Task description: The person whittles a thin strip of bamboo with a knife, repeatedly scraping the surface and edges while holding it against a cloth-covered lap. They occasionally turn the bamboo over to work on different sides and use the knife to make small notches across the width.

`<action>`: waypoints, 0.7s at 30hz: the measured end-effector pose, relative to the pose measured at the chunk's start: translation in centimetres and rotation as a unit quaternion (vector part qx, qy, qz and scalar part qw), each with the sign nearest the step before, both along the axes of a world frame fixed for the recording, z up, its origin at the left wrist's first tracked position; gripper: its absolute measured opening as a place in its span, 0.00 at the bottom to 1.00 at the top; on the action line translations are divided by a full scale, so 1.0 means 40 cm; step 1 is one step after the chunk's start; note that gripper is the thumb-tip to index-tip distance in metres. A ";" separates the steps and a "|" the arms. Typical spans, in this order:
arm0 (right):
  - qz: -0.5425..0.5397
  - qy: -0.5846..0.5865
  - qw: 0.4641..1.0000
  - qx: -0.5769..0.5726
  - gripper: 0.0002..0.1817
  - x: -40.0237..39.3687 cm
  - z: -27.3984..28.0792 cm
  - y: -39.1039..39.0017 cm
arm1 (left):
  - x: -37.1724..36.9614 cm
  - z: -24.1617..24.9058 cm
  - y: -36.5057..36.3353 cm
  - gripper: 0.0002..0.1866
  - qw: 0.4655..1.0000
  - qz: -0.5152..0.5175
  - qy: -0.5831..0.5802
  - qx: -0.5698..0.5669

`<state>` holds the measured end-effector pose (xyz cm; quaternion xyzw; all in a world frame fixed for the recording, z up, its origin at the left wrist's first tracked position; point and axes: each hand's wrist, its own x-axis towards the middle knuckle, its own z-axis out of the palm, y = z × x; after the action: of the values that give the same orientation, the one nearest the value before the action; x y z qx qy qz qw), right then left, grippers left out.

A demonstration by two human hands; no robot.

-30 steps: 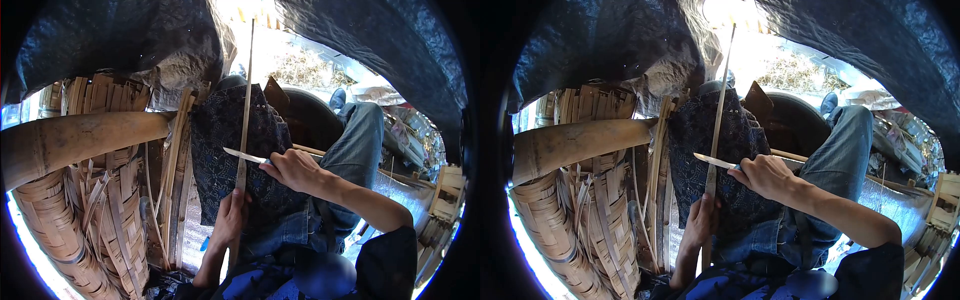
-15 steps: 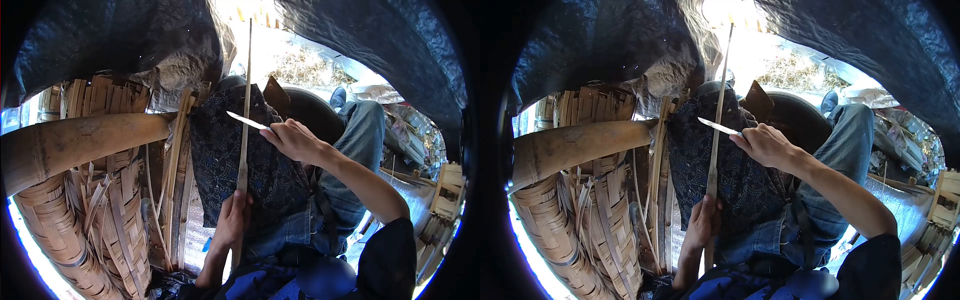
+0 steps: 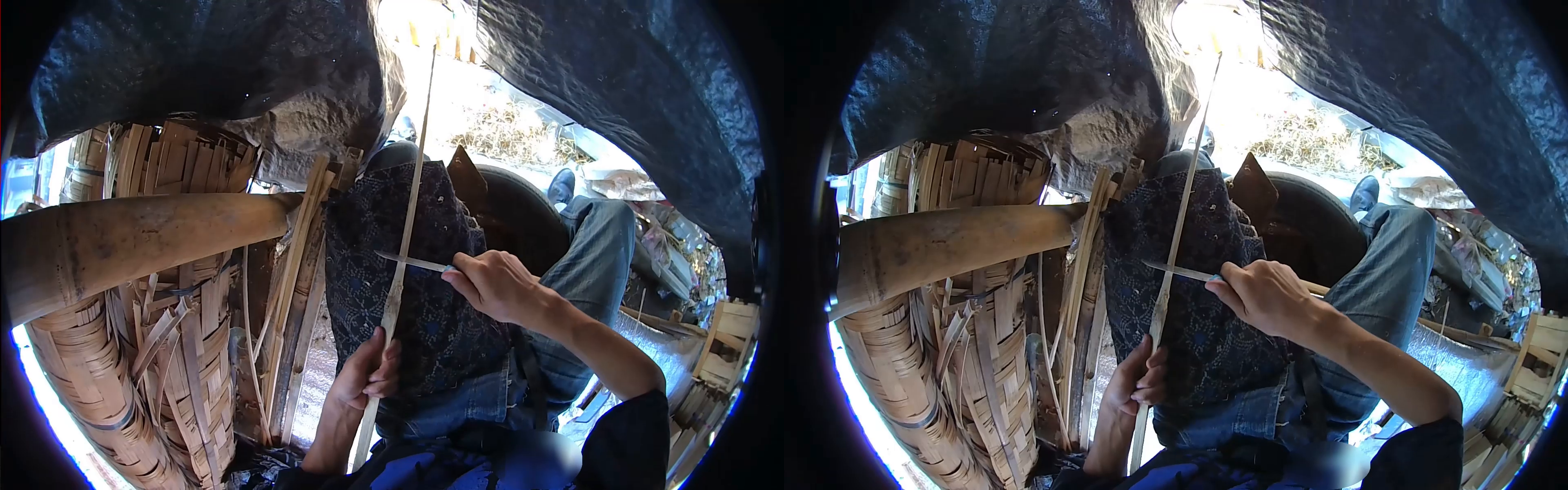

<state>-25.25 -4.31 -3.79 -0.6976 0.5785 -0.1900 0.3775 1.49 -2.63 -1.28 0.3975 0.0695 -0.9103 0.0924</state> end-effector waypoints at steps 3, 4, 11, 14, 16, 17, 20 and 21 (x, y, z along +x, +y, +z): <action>0.007 0.041 0.999 0.008 0.22 0.020 0.002 0.002 | 0.001 0.002 0.005 0.22 0.999 0.021 0.017 0.037; 0.009 0.043 0.999 0.010 0.22 0.022 -0.002 0.000 | 0.001 0.006 0.007 0.22 0.998 0.033 0.019 0.058; 0.018 0.065 0.998 0.017 0.23 0.039 -0.009 -0.021 | -0.005 0.019 0.009 0.22 0.995 0.058 0.013 0.086; -0.003 0.100 0.994 0.041 0.22 0.047 -0.017 -0.051 | -0.008 0.025 0.013 0.22 0.995 0.048 0.000 0.088; -0.027 0.121 0.990 0.062 0.22 0.036 -0.034 -0.091 | -0.004 0.022 0.027 0.23 0.991 0.065 0.051 0.105; -0.042 0.123 0.989 0.071 0.21 0.025 -0.046 -0.119 | -0.003 0.022 0.026 0.23 0.991 0.066 0.050 0.107; -0.039 0.125 0.991 0.027 0.21 -0.007 -0.101 -0.163 | -0.006 0.027 0.029 0.23 0.991 0.065 0.045 0.108; -0.025 0.125 0.991 -0.031 0.21 -0.022 -0.128 -0.177 | -0.007 0.030 0.028 0.23 0.992 0.061 0.035 0.105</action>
<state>-26.14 -11.39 -8.91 -0.7127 0.6322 -0.1280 0.2757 1.20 -1.50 -0.10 0.3683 0.1924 -0.9037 0.1031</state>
